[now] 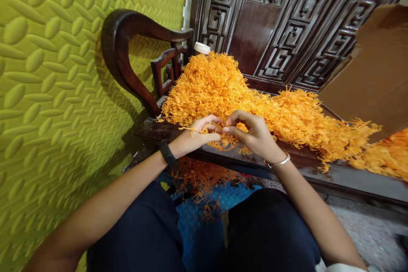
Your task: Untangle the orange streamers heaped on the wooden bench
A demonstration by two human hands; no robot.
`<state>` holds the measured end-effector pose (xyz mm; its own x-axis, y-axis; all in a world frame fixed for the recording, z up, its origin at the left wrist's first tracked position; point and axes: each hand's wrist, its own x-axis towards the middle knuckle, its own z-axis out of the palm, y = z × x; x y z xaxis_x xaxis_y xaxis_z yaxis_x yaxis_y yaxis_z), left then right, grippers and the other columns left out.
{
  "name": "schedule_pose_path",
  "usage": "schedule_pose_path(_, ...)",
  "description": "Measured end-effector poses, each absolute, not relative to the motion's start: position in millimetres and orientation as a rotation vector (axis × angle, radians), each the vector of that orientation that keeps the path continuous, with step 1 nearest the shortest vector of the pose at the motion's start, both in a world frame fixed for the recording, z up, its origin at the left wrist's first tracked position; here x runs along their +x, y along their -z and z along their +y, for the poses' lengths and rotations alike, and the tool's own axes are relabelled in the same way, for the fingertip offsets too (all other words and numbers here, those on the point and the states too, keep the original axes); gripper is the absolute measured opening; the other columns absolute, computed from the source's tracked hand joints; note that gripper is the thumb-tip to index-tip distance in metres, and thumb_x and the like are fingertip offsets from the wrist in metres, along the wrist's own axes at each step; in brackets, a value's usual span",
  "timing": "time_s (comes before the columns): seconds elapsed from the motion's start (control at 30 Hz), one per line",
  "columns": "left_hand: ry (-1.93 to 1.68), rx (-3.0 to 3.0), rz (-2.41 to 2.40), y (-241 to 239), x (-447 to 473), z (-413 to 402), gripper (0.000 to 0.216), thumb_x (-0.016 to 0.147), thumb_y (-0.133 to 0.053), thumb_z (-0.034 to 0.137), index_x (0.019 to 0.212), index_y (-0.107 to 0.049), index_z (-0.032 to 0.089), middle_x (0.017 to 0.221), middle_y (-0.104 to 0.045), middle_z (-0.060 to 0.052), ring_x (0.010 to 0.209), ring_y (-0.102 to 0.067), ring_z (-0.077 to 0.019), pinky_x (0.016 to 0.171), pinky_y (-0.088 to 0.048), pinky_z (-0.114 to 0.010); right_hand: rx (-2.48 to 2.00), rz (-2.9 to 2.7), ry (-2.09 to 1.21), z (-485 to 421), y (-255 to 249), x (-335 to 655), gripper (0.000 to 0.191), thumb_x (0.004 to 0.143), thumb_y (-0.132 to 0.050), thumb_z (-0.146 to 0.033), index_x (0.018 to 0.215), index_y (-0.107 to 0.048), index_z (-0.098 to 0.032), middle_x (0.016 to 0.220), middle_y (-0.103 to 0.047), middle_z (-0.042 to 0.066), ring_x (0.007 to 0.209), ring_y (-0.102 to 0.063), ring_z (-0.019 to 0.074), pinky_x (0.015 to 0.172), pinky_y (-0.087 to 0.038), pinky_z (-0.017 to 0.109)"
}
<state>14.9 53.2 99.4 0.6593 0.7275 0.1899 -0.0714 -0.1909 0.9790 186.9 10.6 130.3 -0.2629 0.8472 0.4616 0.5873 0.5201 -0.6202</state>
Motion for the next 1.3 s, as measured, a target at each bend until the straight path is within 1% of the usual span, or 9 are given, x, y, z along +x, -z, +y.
schedule_pose_path(0.2,-0.676,1.783,0.589,-98.7,13.7,54.1,0.023,0.075,-0.062,0.036,0.089,-0.066,0.019,0.09,-0.065,-0.001,0.09,-0.058,-0.0177,0.084,-0.042,-0.033,-1.094,-2.031,-0.33,11.9,-127.4,182.3,0.014,0.083,-0.058,-0.027,0.075,-0.053,-0.017,0.069,-0.056,0.001,0.065,-0.052,0.0112,0.061,-0.041,0.025)
schedule_pose_path(0.4,-0.896,1.954,0.849,-91.0,12.3,51.7,0.014,0.073,-0.062,0.029,0.083,-0.067,0.021,0.086,-0.063,-0.002,0.097,-0.052,-0.022,0.089,-0.038,-0.038,-1.182,-2.078,-0.333,14.1,-124.3,183.2,0.017,0.084,-0.058,-0.033,0.081,-0.056,-0.016,0.073,-0.059,0.003,0.067,-0.053,0.0135,0.062,-0.042,0.026)
schedule_pose_path(0.57,-0.877,1.959,0.865,-96.2,12.1,49.6,0.014,0.071,-0.064,0.032,0.077,-0.066,0.02,0.084,-0.06,-0.002,0.091,-0.053,-0.0208,0.086,-0.039,-0.037,-1.206,-2.08,-0.343,10.2,-130.8,182.8,0.025,0.081,-0.061,-0.036,0.068,-0.056,-0.016,0.067,-0.059,0.002,0.063,-0.053,0.013,0.061,-0.041,0.026)
schedule_pose_path(0.63,-0.811,1.905,0.768,-104.1,10.3,49.8,0.013,0.072,-0.062,0.031,0.074,-0.066,0.019,0.082,-0.06,-0.001,0.086,-0.054,-0.0188,0.083,-0.04,-0.034,-1.203,-2.011,-0.474,8.4,-133.2,182.2,0.025,0.08,-0.062,-0.037,0.068,-0.055,-0.016,0.065,-0.059,0.002,0.061,-0.053,0.0124,0.059,-0.041,0.026)
schedule_pose_path(0.8,-0.601,1.636,0.382,-114.4,3.5,53.4,0.019,0.071,-0.054,0.026,0.057,-0.061,0.016,0.062,-0.058,0.0,0.066,-0.054,-0.013,0.068,-0.041,-0.028,-0.992,-1.768,-1.21,5.6,-131.1,178.5,0.022,0.082,-0.06,-0.035,0.074,-0.053,-0.016,0.067,-0.06,0.002,0.062,-0.058,0.0119,0.061,-0.045,0.026)
schedule_pose_path(1.0,-0.621,1.467,0.29,-104.5,0.4,57.5,0.014,0.065,-0.057,0.022,0.052,-0.058,0.017,0.051,-0.051,0.002,0.051,-0.046,-0.0101,0.055,-0.036,-0.027,-0.738,-1.642,-1.402,6.9,-121.9,170.7,0.016,0.081,-0.06,-0.028,0.073,-0.052,-0.017,0.068,-0.056,0.001,0.063,-0.053,0.0117,0.063,-0.043,0.028)
schedule_pose_path(1.1,-0.691,1.454,0.173,-107.7,-2.4,54.9,0.022,0.066,-0.056,0.023,0.045,-0.053,0.019,0.049,-0.046,0.001,0.052,-0.044,-0.0119,0.062,-0.039,-0.03,-0.637,-1.575,-1.309,13.3,-122.7,175.4,0.022,0.078,-0.059,-0.033,0.069,-0.043,-0.021,0.062,-0.043,-0.002,0.056,-0.046,0.0117,0.058,-0.042,0.029)
schedule_pose_path(1.17,-0.678,1.483,0.089,-113.9,-4.2,49.5,0.024,0.068,-0.055,0.023,0.044,-0.052,0.02,0.049,-0.046,0.0,0.057,-0.046,-0.0142,0.067,-0.04,-0.033,-0.657,-1.491,-1.11,18.2,-125.6,183.7,0.025,0.078,-0.056,-0.036,0.069,-0.038,-0.022,0.062,-0.035,-0.003,0.056,-0.043,0.0121,0.057,-0.043,0.029)
schedule_pose_path(1.3,-0.598,1.68,0.137,-125.0,-2.7,37.8,0.02,0.075,-0.054,0.022,0.056,-0.062,0.019,0.064,-0.057,-0.002,0.071,-0.053,-0.0166,0.077,-0.041,-0.034,-0.871,-1.418,-0.572,24.7,-128.7,200.7,0.013,0.083,-0.054,-0.034,0.085,-0.046,-0.025,0.074,-0.045,0.0,0.067,-0.052,0.0135,0.068,-0.047,0.031)
